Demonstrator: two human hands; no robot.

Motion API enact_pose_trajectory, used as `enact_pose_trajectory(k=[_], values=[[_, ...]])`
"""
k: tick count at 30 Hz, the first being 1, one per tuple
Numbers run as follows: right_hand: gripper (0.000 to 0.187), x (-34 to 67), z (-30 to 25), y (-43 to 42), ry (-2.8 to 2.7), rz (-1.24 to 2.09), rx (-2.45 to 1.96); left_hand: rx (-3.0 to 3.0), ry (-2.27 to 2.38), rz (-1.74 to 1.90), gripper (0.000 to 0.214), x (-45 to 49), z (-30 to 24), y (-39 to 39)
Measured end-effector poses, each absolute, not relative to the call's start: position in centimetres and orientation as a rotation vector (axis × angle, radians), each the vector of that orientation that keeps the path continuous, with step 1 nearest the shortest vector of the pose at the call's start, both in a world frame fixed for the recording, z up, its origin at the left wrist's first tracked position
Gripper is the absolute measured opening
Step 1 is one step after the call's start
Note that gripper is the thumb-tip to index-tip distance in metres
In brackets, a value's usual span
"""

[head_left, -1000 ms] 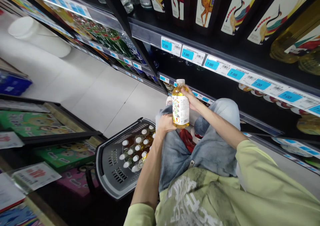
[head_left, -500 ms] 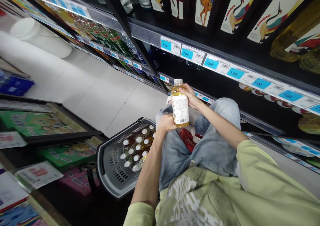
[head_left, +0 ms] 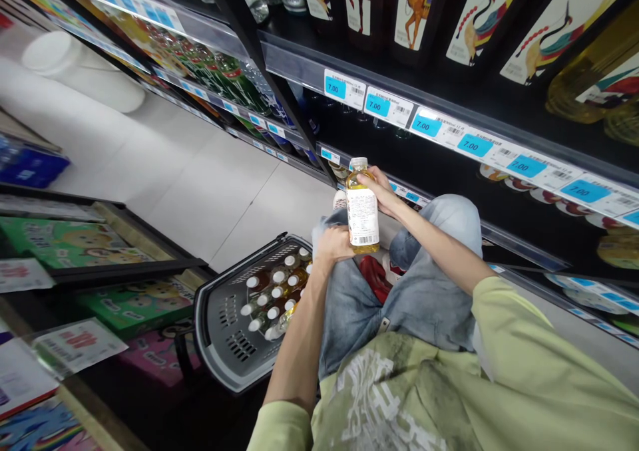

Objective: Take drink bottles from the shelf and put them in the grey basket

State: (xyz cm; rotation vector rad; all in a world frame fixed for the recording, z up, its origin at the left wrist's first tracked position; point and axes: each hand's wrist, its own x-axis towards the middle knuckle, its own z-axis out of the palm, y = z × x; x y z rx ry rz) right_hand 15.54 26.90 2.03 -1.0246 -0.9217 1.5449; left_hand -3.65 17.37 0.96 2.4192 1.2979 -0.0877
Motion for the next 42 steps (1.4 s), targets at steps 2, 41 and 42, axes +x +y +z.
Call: enact_pose_trajectory(k=[2,41,42], values=[[0.056,15.53,2.11,26.89,-0.906,1.555,-1.034,2.418,1.296,-0.085,0.037,-3.61,1.08,17.37],[0.056,15.55,2.01,26.89,-0.93,1.561,-1.033,2.404,1.289,-0.086,0.036,-3.56,1.0,17.39],[0.055,15.54,1.97,26.9,-0.929,1.558,-1.035,2.406,1.284,-0.086,0.036,-3.59,0.96,17.4]])
